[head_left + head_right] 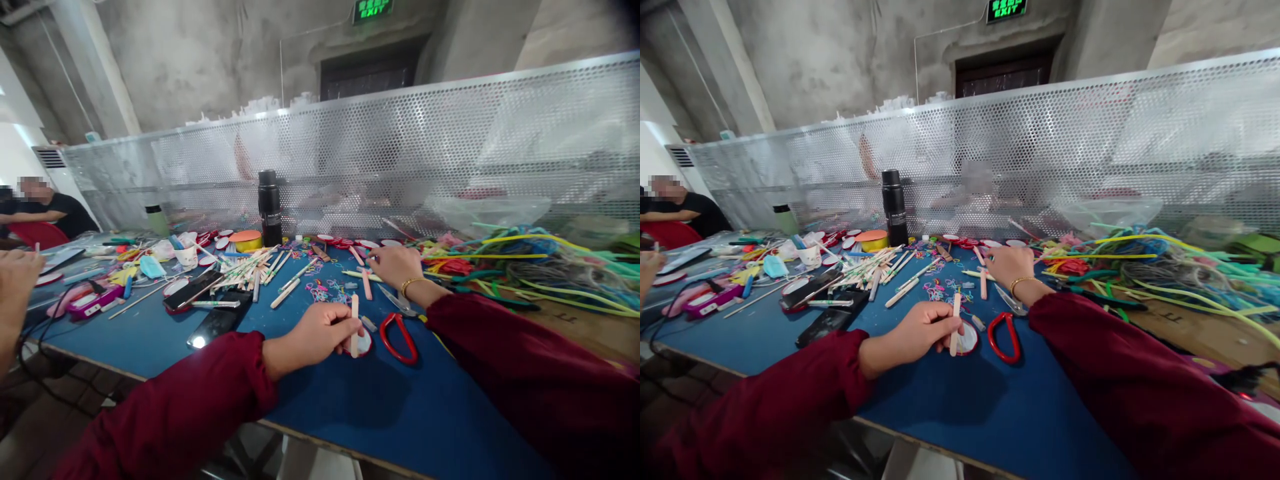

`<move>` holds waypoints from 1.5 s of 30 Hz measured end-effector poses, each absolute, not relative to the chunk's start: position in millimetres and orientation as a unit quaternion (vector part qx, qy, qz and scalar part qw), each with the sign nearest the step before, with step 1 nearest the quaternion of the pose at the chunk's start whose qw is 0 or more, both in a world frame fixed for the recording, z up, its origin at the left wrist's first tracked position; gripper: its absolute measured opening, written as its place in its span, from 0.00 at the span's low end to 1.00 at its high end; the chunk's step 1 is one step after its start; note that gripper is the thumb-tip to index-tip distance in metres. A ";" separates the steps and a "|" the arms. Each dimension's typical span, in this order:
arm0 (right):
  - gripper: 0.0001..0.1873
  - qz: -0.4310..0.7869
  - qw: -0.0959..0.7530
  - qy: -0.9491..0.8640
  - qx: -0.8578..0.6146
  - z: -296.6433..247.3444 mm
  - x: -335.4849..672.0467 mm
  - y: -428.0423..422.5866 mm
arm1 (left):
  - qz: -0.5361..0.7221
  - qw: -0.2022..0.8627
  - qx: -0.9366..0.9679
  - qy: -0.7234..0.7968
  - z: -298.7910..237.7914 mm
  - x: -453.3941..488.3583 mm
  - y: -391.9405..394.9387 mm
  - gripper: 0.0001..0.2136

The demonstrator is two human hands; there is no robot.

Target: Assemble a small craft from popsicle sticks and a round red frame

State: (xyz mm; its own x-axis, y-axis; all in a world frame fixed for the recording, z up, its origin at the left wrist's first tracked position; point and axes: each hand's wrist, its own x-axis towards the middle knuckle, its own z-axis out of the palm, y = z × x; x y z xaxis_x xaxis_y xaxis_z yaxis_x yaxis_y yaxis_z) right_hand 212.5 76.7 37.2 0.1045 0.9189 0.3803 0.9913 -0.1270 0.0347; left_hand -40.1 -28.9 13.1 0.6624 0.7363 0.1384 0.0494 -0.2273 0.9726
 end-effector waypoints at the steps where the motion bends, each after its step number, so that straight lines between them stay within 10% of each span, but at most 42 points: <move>1: 0.25 -0.154 0.119 -0.641 -0.742 38.7 218.6 85.5 | 0.307 0.558 0.721 0.275 13.2 -40.0 -28.7 0.20; 17: 0.14 -0.069 0.094 -0.608 -0.785 28.4 215.6 163.6 | 0.298 0.584 0.702 0.277 13.7 -40.5 -23.5 0.21; 30: 0.23 -0.043 0.342 -0.619 -0.706 40.5 218.8 128.1 | 0.308 0.575 0.708 0.271 9.9 -41.1 -21.4 0.20; 45: 0.19 0.447 0.481 -0.550 -0.516 33.9 187.9 -43.4 | 0.451 0.588 0.624 0.246 12.3 -39.4 -14.4 0.20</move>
